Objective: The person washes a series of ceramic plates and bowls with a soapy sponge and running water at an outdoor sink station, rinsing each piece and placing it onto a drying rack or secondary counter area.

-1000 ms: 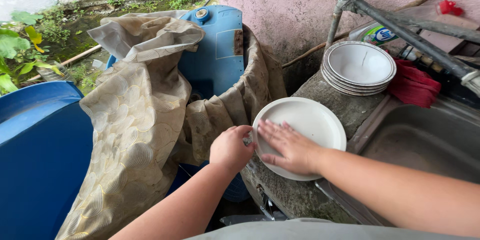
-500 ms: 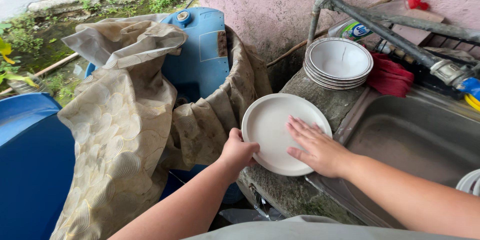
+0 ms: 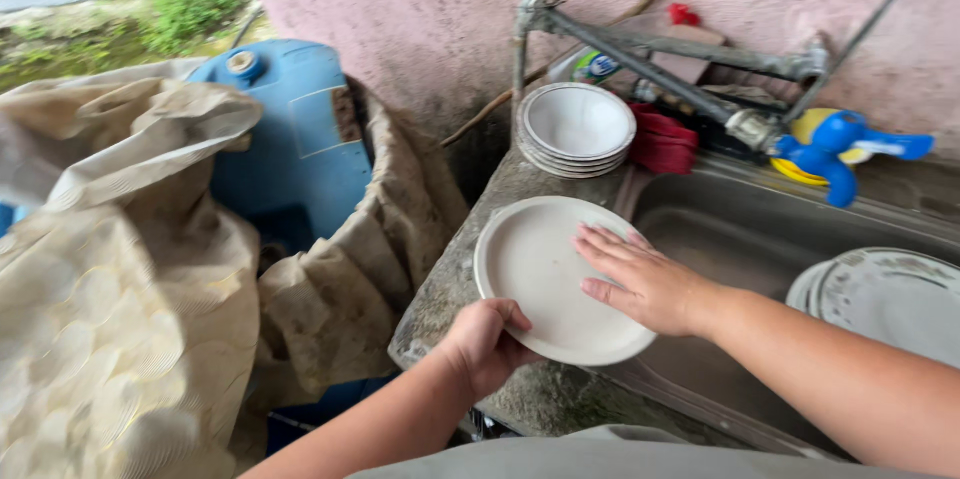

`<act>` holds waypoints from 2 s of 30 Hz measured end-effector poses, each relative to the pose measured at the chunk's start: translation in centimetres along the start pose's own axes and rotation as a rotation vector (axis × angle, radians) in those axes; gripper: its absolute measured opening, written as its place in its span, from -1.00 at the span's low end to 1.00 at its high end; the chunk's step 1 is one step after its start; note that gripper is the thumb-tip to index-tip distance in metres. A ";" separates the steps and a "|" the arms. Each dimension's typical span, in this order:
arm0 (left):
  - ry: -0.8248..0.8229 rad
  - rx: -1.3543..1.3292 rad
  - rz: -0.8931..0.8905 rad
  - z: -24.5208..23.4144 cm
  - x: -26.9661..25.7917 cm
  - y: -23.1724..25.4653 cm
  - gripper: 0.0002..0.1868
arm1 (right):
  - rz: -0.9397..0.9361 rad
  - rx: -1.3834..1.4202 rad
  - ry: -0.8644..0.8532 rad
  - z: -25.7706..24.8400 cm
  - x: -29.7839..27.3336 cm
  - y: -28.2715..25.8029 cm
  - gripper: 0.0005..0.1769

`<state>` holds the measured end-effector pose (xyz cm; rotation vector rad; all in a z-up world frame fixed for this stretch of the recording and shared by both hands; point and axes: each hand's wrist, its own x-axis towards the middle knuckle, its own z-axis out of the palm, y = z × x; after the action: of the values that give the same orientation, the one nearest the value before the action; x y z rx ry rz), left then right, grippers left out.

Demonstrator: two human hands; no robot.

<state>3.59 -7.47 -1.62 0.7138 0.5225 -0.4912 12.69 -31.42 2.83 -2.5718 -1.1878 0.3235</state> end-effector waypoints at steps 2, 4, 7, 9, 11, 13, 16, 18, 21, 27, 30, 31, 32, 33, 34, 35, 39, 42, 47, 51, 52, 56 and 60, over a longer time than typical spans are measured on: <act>-0.115 0.009 -0.018 1.0 1.7 -0.9 -0.64 | -0.065 0.184 0.027 -0.8 -0.7 -0.5 -0.30; -0.166 -0.009 -0.062 2.0 3.1 -2.3 -0.66 | -0.075 0.129 0.221 -2.6 -2.3 -1.0 -0.43; -0.175 -0.036 -0.124 4.2 4.7 -2.7 -0.69 | -0.039 0.064 0.606 -7.8 -5.7 -1.4 -0.62; -0.203 -0.036 -0.144 5.6 5.1 -3.2 -0.70 | 0.023 -0.103 0.886 -11.4 -8.4 -1.3 -0.82; -0.167 -0.042 -0.146 7.0 5.6 -3.5 -0.71 | 0.008 -0.352 1.015 -14.6 -10.3 -0.4 -0.88; -0.135 -0.046 -0.138 8.0 5.8 -4.3 -0.71 | 0.035 -0.493 1.097 -16.1 -11.4 1.1 -0.84; -0.109 -0.047 -0.112 9.9 6.5 -5.5 -0.68 | 0.307 -0.148 1.015 -16.0 -11.9 4.8 -0.75; -0.077 -0.065 -0.098 11.0 6.9 -6.1 -0.64 | 0.386 0.111 0.938 -15.0 -11.9 7.3 -0.70; -0.096 -0.089 -0.085 12.4 7.8 -7.4 -0.60 | 0.302 0.301 0.920 -14.3 -11.7 10.0 -0.61; -0.083 -0.111 -0.083 13.5 9.2 -9.5 -0.60 | 0.202 0.642 0.740 -15.5 -11.1 13.0 -0.53; -0.081 -0.109 -0.084 14.3 9.7 -10.1 -0.61 | 0.167 0.680 0.637 -16.5 -11.0 14.2 -0.52; -0.068 -0.114 -0.084 14.7 9.9 -10.2 -0.61 | 0.160 0.696 0.609 -16.7 -11.0 14.4 -0.52; -0.054 -0.119 -0.086 15.0 10.0 -10.4 -0.61 | 0.154 0.712 0.581 -16.9 -11.0 14.6 -0.52; -0.041 -0.123 -0.089 15.3 10.3 -10.5 -0.61 | 0.132 0.717 0.570 -17.0 -11.0 14.7 -0.52; -0.041 -0.117 -0.088 15.5 10.6 -10.6 -0.62 | 0.108 0.724 0.557 -17.1 -10.9 14.7 -0.50; -0.042 -0.111 -0.088 15.7 10.9 -10.7 -0.62 | 0.085 0.730 0.545 -17.2 -10.8 14.6 -0.49; -0.052 -0.095 -0.083 15.8 12.2 -11.1 -0.62 | 0.177 1.182 0.521 -15.9 -11.1 14.5 -0.29; -0.038 -0.118 -0.078 15.8 12.5 -11.4 -0.61 | 0.324 1.509 0.499 -11.4 -11.1 15.3 -0.34; -0.042 -0.132 -0.092 15.4 12.6 -12.0 -0.59 | 0.545 1.595 0.190 -4.4 -9.7 16.7 -0.67; -0.047 -0.154 -0.104 15.4 12.5 -12.2 -0.58 | 0.545 1.412 0.110 -4.2 -8.3 17.3 -0.70; -0.044 -0.161 -0.106 15.4 12.6 -12.3 -0.58 | 0.518 1.257 0.152 -4.1 -8.1 17.3 -0.69; -0.064 -0.174 -0.102 15.1 13.2 -12.7 -0.59 | 0.423 0.574 0.268 -3.6 -7.9 16.7 -0.60; -0.093 -0.215 -0.108 15.1 14.1 -13.0 -0.61 | -0.119 0.172 0.194 -1.2 -9.4 15.8 -0.44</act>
<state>11.02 -30.17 -6.62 0.4567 0.5194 -0.5570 18.23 -48.60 -0.86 -2.3153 -1.1804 0.1396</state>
